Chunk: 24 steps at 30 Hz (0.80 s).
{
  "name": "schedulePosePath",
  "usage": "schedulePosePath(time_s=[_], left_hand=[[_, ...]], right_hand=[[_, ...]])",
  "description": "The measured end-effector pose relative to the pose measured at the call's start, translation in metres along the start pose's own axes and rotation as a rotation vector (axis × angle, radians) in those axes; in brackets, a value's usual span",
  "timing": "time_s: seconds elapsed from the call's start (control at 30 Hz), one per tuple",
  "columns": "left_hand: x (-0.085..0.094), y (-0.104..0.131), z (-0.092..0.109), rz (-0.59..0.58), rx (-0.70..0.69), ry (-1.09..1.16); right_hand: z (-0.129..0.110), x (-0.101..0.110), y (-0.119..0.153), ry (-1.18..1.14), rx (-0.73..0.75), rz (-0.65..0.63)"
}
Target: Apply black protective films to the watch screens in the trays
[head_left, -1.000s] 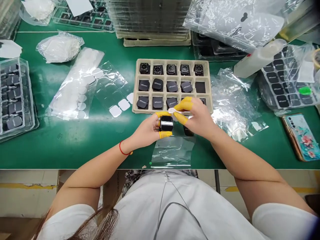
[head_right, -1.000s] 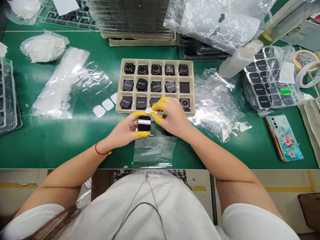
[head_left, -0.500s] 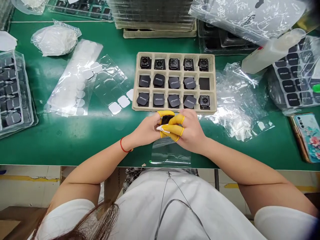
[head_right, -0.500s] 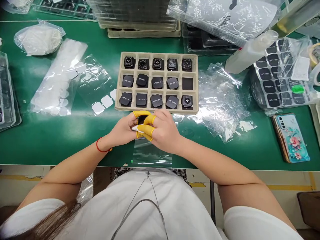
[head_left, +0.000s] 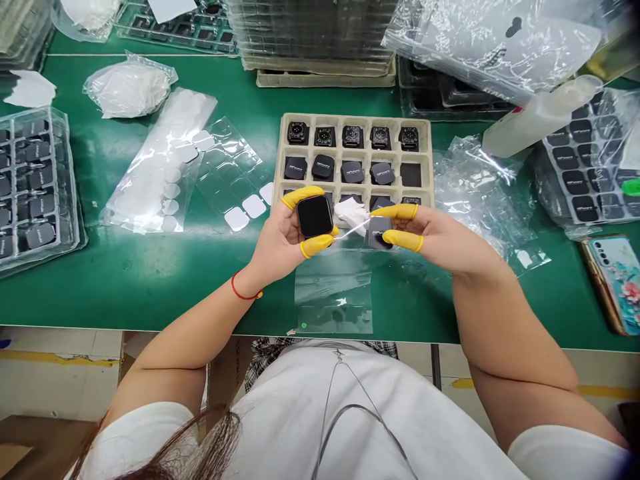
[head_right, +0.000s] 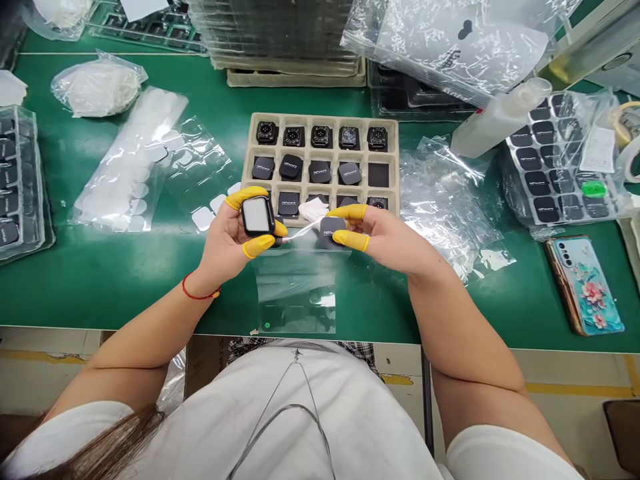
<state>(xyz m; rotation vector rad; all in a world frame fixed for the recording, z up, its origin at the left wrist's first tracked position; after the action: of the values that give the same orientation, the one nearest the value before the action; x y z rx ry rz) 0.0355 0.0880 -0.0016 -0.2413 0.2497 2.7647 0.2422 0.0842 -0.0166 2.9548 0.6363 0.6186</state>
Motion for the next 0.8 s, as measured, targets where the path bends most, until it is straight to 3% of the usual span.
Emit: schedulePosePath(time_s=[0.1, 0.23, 0.37, 0.5, 0.7, 0.8], left_hand=[[-0.001, -0.003, -0.007, -0.041, 0.128, 0.152], [-0.010, -0.001, -0.036, -0.142, 0.475, 0.357], [-0.007, 0.001, -0.059, -0.107, 0.689, 0.448], [-0.003, 0.000, -0.061, -0.078, 0.705, 0.430], [-0.018, 0.003, -0.055, -0.197, 0.680, 0.386], [-0.015, 0.002, -0.055, -0.168, 0.678, 0.373]], right_hand=[[-0.012, 0.008, 0.002, 0.060, 0.090, 0.114], [-0.035, 0.013, 0.006, 0.255, 0.327, 0.258], [-0.056, 0.011, 0.016, 0.491, 0.615, 0.319], [-0.062, 0.008, 0.019, 0.557, 0.740, 0.304], [-0.058, 0.009, 0.014, 0.578, 0.683, 0.298], [-0.059, 0.010, 0.015, 0.576, 0.712, 0.318]])
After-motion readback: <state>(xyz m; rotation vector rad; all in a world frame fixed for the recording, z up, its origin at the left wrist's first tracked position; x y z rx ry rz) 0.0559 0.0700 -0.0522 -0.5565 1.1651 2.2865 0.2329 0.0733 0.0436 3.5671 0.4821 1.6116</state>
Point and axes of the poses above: each hand's wrist, its own y-axis away from the middle knuckle, its own x-axis out of the back of the hand, z = x × y, the point moved 9 cm from there along -y, towards the middle knuckle, and after that the axes turned 10 degrees about x, right-handed, at the moved point
